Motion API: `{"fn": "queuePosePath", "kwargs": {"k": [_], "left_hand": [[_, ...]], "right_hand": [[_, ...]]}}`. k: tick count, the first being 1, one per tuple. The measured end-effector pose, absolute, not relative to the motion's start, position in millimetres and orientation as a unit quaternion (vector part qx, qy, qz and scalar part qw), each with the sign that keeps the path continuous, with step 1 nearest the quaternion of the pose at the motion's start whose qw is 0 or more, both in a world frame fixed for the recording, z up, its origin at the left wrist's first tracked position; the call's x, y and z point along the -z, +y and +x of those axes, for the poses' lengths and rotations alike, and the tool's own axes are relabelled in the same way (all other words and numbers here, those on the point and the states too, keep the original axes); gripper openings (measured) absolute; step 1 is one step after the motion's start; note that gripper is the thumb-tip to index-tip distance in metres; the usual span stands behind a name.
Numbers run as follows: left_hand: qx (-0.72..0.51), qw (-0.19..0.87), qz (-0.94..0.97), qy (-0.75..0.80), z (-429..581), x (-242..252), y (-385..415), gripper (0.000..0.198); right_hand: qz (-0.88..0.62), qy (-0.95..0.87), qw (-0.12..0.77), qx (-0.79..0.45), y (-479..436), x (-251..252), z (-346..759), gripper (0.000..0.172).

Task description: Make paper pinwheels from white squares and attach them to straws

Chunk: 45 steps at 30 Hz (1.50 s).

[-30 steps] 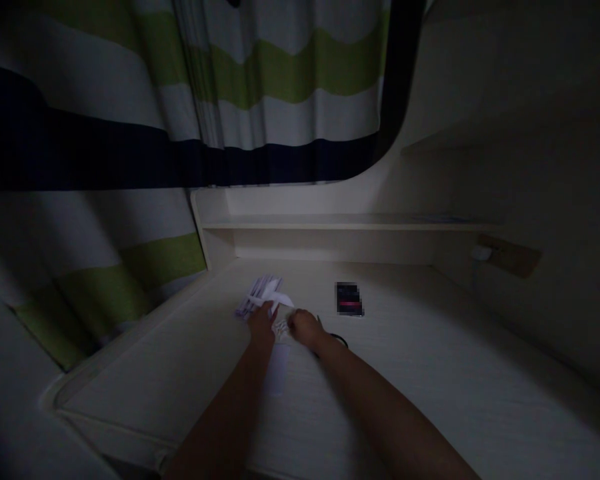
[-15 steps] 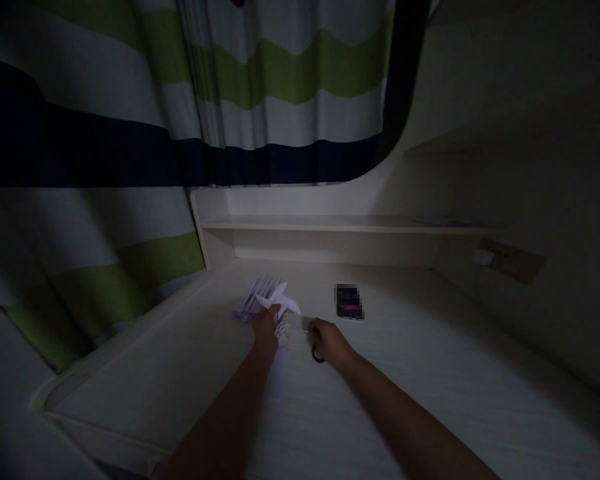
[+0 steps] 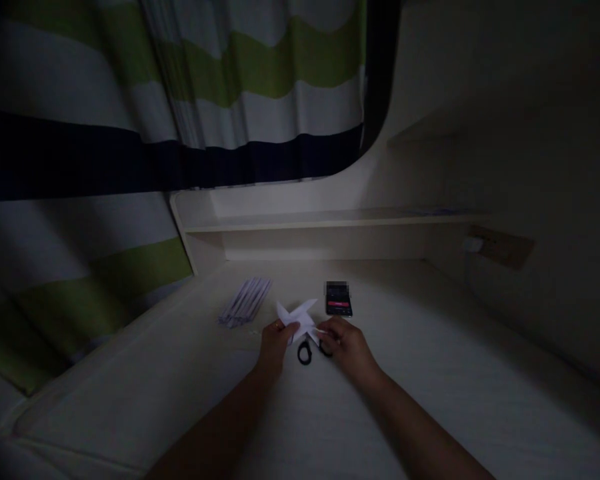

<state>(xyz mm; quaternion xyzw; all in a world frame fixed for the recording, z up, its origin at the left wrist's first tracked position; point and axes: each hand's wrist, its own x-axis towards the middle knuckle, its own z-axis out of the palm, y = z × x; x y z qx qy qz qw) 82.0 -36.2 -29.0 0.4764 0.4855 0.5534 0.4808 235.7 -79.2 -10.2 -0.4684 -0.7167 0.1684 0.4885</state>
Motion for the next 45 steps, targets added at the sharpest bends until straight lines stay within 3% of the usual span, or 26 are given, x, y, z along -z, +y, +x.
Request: {"fn": "queuePosePath", "kwargs": {"k": [7,13,32,45], "left_hand": [[-0.531,0.492,0.506,0.469,91.2,27.3,-47.2,0.017],[-0.530,0.490,0.525,0.452,93.9,27.1,-50.3,0.018],[-0.526,0.507,0.530,0.430,98.3,29.7,-51.7,0.018],[-0.511,0.363,0.646,0.436,93.1,21.3,-62.6,0.018]], "right_hand": [[-0.454,-0.770,0.449,-0.002,-89.8,7.9,229.1,0.020],[-0.498,-0.774,0.386,0.062,-91.0,10.6,225.8,0.023],[-0.515,-0.773,0.366,0.058,-89.9,13.7,225.1,0.022],[-0.530,-0.767,0.360,0.024,-91.7,14.8,219.4,0.022]]}}
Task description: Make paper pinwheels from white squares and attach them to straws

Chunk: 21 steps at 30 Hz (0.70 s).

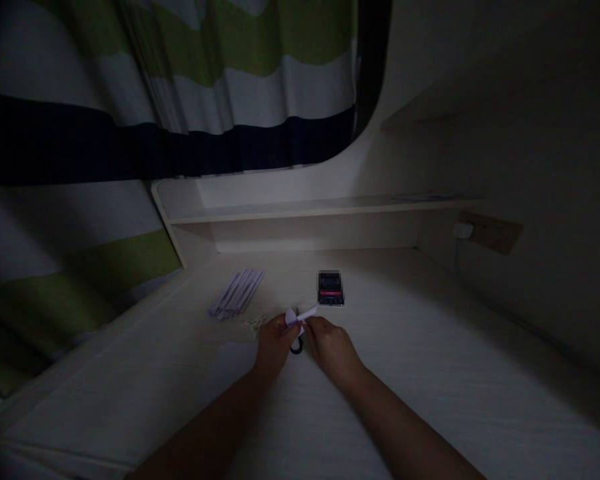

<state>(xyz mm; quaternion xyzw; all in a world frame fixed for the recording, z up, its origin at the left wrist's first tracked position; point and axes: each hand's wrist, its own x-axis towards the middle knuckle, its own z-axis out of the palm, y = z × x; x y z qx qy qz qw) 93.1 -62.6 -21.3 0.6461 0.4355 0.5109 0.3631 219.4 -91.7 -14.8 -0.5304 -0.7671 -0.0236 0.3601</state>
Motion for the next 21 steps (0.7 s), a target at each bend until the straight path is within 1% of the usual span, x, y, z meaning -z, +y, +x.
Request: {"fn": "queuePosePath", "kwargs": {"k": [9,13,18,21], "left_hand": [[-0.493,0.315,0.682,0.439,92.1,13.8,-66.7,0.017],[-0.484,0.287,0.707,0.429,90.4,12.5,-67.7,0.020],[-0.480,0.226,0.729,0.433,89.6,11.3,-68.6,0.021],[-0.475,0.215,0.730,0.442,89.9,11.7,-68.7,0.020]], "right_hand": [[-0.519,-0.765,0.382,-0.007,-93.8,12.5,219.2,0.022],[-0.525,-0.760,0.382,-0.017,-93.5,12.6,218.6,0.022],[-0.525,-0.739,0.418,-0.060,-97.1,8.4,216.9,0.019],[-0.526,-0.727,0.433,-0.087,-99.2,5.8,216.4,0.018]]}}
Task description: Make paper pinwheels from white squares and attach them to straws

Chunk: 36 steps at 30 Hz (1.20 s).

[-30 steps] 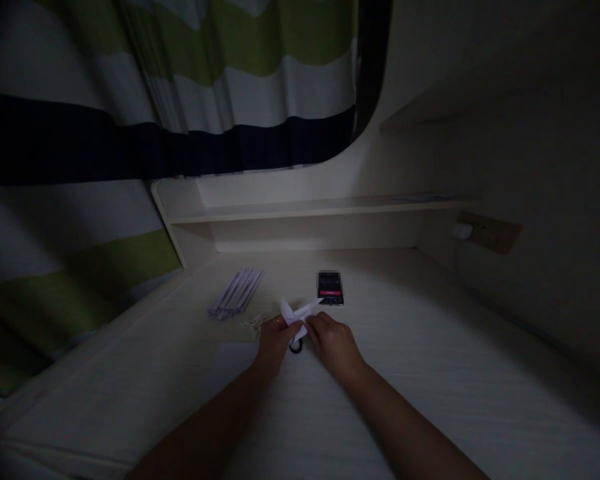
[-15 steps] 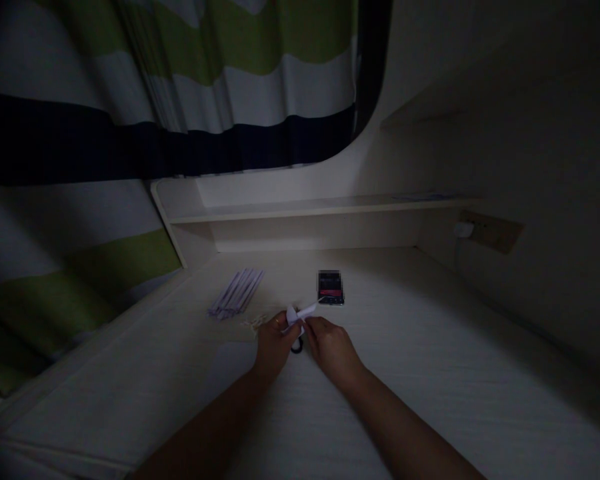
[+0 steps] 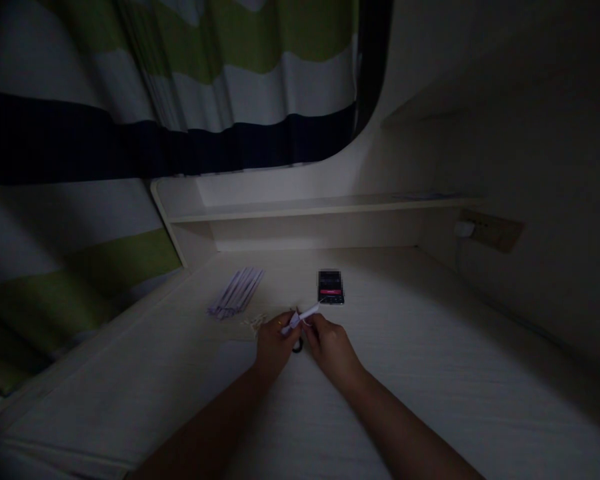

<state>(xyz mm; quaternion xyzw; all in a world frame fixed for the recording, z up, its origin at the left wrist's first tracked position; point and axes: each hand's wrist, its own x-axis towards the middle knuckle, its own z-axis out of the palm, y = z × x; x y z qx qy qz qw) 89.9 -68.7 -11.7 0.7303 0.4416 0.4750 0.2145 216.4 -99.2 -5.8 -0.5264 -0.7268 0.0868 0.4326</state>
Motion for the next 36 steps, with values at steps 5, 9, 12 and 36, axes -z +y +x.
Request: {"fn": "queuePosePath", "kwargs": {"k": [5,9,12,36], "left_hand": [[-0.462,0.215,0.734,0.448,90.2,13.6,-68.7,0.020],[-0.458,0.232,0.736,0.441,89.4,14.2,-68.4,0.019],[-0.456,0.242,0.737,0.435,88.9,14.6,-68.0,0.019],[-0.518,0.354,0.647,0.434,96.7,23.7,-58.6,0.016]], "right_hand": [[-0.537,-0.684,0.463,-0.170,-98.3,7.1,214.9,0.018],[-0.516,-0.617,0.517,-0.292,-93.3,13.6,213.0,0.020],[-0.488,-0.554,0.547,-0.394,-90.8,14.3,212.2,0.024],[-0.477,-0.544,0.568,-0.393,-84.9,20.2,209.2,0.027]]}}
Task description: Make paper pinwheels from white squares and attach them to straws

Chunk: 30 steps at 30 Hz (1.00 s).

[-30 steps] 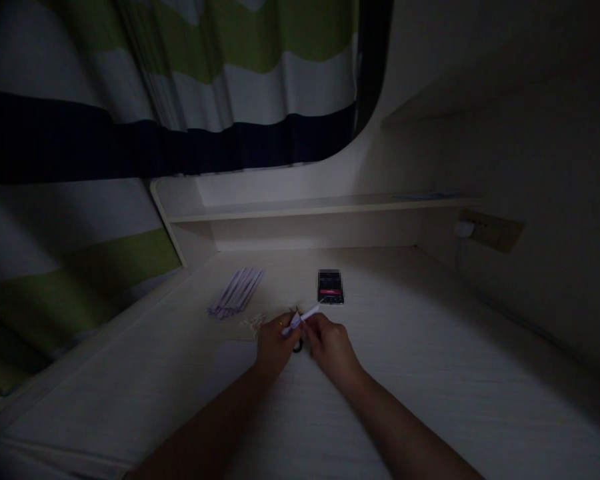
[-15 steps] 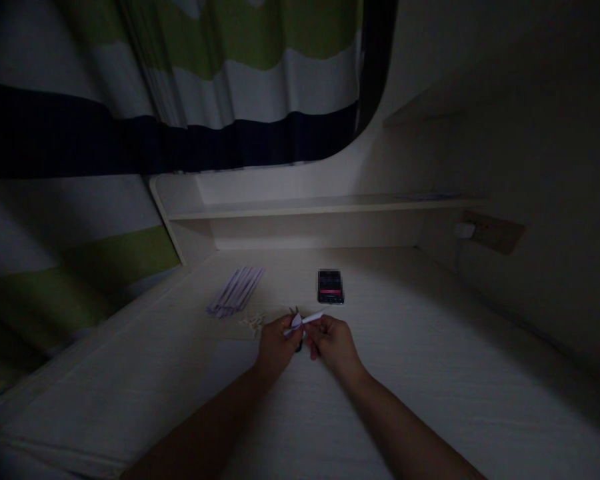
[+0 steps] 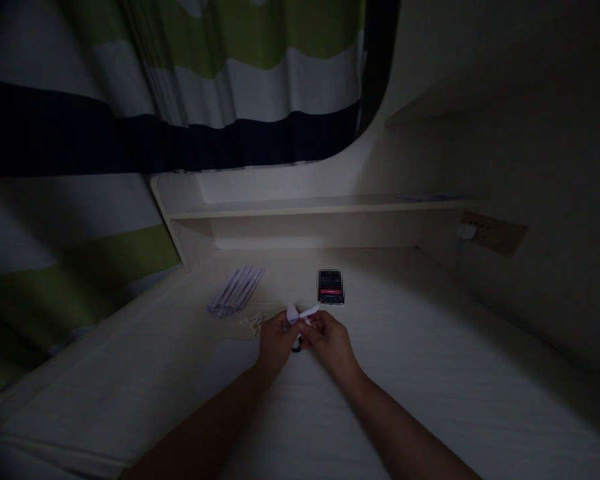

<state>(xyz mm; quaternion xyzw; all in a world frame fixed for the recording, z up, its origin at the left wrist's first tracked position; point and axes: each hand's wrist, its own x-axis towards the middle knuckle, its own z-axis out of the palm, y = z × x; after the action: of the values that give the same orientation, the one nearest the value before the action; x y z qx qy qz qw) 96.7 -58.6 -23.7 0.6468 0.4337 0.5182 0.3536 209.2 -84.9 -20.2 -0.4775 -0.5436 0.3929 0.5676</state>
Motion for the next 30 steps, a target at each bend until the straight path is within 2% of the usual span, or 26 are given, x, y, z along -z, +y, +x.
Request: {"fn": "queuePosePath", "kwargs": {"k": [3,8,10,17,21,23,30], "left_hand": [[-0.522,0.371,0.617,0.456,95.9,23.8,-53.9,0.016],[-0.521,0.361,0.615,0.470,94.5,24.2,-50.5,0.015],[-0.520,0.358,0.620,0.466,95.3,25.1,-50.8,0.015],[-0.526,0.356,0.628,0.449,97.7,28.6,-51.3,0.015],[-0.518,0.346,0.629,0.464,97.9,29.4,-51.8,0.013],[-0.515,0.345,0.633,0.463,98.4,29.6,-52.4,0.013],[-0.511,0.359,0.648,0.436,98.6,27.0,-56.8,0.016]], "right_hand": [[-0.507,-0.605,0.541,-0.290,-89.2,19.6,210.4,0.033],[-0.520,-0.719,0.459,-0.040,-97.7,16.1,214.0,0.019],[-0.511,-0.747,0.424,0.033,-97.3,17.5,215.7,0.020],[-0.543,-0.763,0.321,0.140,-92.4,23.0,220.2,0.024],[-0.570,-0.765,0.257,0.156,-96.0,18.8,219.2,0.023],[-0.575,-0.765,0.255,0.136,-97.9,16.8,217.9,0.022],[-0.590,-0.691,0.404,-0.107,-94.9,16.2,214.9,0.025]]}}
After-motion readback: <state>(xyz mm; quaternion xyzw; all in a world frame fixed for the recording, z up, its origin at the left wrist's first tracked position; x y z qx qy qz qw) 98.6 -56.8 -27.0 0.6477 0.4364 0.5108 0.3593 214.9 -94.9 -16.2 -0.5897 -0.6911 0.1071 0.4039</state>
